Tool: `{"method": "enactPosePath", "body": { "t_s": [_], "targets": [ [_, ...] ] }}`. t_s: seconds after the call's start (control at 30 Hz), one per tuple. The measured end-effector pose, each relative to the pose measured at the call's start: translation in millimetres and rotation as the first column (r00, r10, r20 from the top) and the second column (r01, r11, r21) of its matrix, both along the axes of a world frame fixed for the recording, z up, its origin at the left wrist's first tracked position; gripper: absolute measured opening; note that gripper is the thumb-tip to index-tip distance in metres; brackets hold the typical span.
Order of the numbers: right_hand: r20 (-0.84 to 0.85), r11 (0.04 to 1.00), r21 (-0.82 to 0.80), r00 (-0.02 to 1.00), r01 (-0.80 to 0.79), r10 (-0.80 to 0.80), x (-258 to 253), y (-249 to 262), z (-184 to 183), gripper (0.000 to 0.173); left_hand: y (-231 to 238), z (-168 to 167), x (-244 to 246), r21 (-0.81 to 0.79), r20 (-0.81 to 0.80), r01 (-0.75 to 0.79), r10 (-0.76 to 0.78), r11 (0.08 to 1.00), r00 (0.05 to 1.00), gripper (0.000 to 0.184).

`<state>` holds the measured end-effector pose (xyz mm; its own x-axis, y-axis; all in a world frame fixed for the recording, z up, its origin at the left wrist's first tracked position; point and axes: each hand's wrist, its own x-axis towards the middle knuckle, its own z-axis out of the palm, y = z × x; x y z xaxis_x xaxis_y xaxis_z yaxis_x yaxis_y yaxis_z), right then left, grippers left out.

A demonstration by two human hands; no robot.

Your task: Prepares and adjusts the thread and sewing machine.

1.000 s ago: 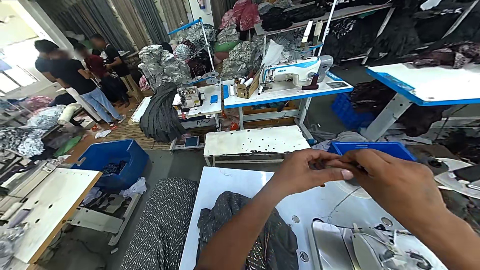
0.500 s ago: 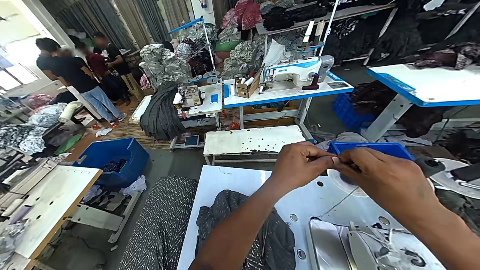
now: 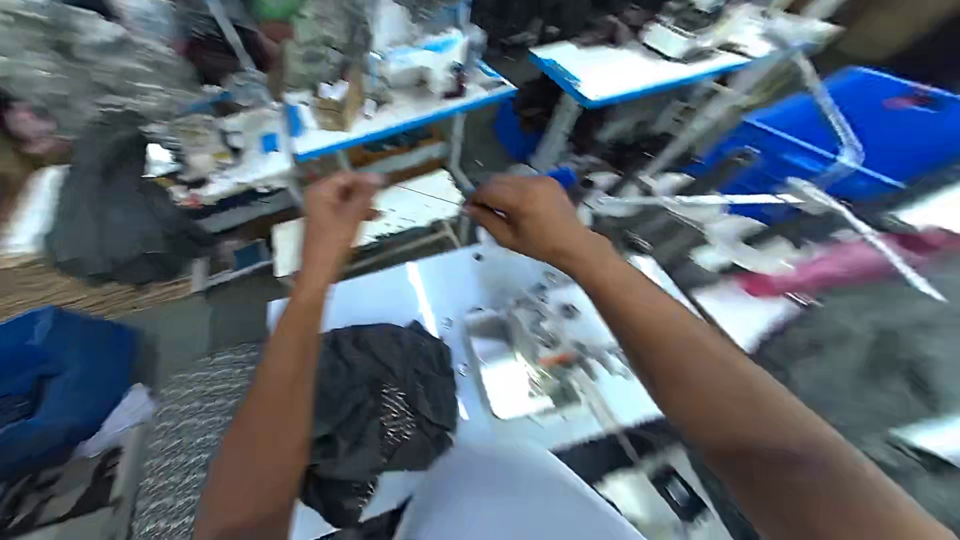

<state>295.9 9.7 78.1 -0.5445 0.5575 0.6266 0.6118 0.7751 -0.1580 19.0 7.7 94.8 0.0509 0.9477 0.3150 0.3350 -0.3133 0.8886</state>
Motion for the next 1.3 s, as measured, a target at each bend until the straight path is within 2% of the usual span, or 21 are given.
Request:
{"method": "enactPosePath", "body": {
  "t_s": [0.1,0.23,0.37,0.5,0.57,0.63,0.73,0.8,0.9,0.97,1.03,1.2,1.3],
  "targets": [
    [0.157,0.997,-0.079,0.988,0.015,-0.002,11,3,-1,0.024,5,-5,-26,-0.001,-0.035,-0.102,0.101,0.995,0.994,0.03],
    [0.344,0.981,-0.191,0.938,0.027,0.041,27,12,-15,0.026,19,-36,-59,-0.033,0.125,-0.203,0.206,0.979,0.971,0.02],
    [0.374,0.949,-0.316,0.918,-0.007,0.131,40,20,-41,0.025,25,-71,-71,-0.042,0.206,-0.246,0.25,0.968,0.946,0.019],
    [0.392,0.863,-0.506,0.894,0.011,0.218,49,25,-64,0.024,24,-101,-80,-0.11,0.22,-0.284,0.302,0.953,0.928,0.025],
    [0.465,0.814,-0.574,0.855,0.094,0.229,52,27,-75,0.023,25,-117,-85,-0.155,0.191,-0.296,0.323,0.943,0.927,0.024],
    [0.591,0.742,-0.614,0.781,0.27,0.204,54,27,-86,0.02,26,-133,-84,-0.218,0.141,-0.277,0.311,0.936,0.94,0.024],
    [0.746,0.637,-0.533,0.665,0.558,0.041,61,23,-106,0.013,27,-161,-65,-0.24,0.061,-0.22,0.241,0.945,0.969,0.023],
    [0.824,0.546,-0.432,0.56,0.718,-0.084,67,19,-117,0.015,26,-183,-44,-0.281,0.027,-0.171,0.186,0.944,0.982,0.029],
    [0.911,0.347,-0.295,0.371,0.89,-0.178,71,17,-122,0.013,31,-218,-13,-0.374,-0.018,-0.085,0.085,0.923,0.996,0.034],
    [0.928,0.218,-0.251,0.299,0.943,-0.224,78,20,-127,0.014,36,-239,9,-0.428,-0.026,-0.035,0.027,0.903,0.999,0.034],
    [0.929,0.14,-0.243,0.271,0.96,-0.252,90,25,-134,0.017,44,-258,30,-0.455,-0.008,0.003,-0.008,0.89,1.0,0.032],
    [0.902,0.088,-0.238,0.254,0.967,-0.348,109,32,-149,0.017,66,-288,70,-0.494,0.054,0.011,0.018,0.869,0.998,0.026],
    [0.913,0.032,-0.196,0.194,0.98,-0.359,114,34,-150,0.014,75,-298,84,-0.497,-0.023,0.025,-0.042,0.868,0.999,0.027]
  ]
}}
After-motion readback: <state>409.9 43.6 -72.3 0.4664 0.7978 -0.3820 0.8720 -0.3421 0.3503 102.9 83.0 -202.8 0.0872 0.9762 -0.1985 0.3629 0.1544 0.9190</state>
